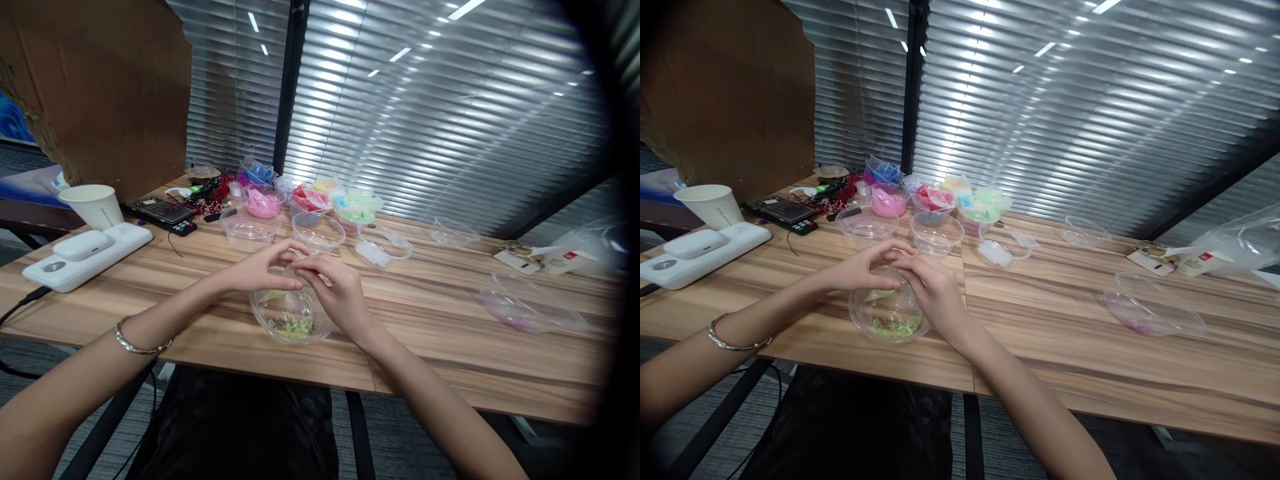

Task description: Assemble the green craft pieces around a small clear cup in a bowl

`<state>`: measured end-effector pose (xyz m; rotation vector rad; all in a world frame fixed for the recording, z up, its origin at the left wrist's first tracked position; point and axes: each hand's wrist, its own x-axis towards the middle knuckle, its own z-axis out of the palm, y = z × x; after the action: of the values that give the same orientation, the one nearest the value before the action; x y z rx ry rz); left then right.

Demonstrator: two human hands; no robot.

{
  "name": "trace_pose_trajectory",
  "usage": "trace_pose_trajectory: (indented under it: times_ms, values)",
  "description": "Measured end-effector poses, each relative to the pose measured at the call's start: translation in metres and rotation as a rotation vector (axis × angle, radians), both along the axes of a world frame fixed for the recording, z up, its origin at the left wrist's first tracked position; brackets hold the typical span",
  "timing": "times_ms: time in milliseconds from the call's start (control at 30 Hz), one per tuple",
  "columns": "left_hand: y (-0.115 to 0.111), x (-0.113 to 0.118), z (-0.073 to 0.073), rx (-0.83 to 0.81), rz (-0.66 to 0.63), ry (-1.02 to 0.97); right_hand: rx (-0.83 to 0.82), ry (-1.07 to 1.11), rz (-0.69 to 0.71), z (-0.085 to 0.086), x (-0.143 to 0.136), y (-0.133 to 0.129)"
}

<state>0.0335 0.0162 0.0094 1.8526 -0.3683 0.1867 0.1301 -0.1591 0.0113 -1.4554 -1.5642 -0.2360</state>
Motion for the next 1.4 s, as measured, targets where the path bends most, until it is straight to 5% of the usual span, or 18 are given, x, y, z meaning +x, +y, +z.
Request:
trace_pose_trajectory:
  times_ms: [367, 900, 1200, 1400]
  values:
    - [0.001, 0.001, -0.003, 0.005, 0.016, -0.009, -0.054, 0.054, -0.032, 0.001, -0.001, 0.000]
    - [0.004, 0.004, -0.008, 0.124, 0.121, -0.166, 0.082, -0.013, 0.130, 0.002, -0.001, -0.003]
    - [-0.003, 0.002, -0.002, 0.001, 0.162, -0.106, -0.628, -0.217, 0.254, 0.011, 0.001, -0.005]
    - [-0.009, 0.000, 0.000, -0.025, 0.155, -0.122, -0.777, -0.388, 0.288, 0.018, -0.003, -0.005]
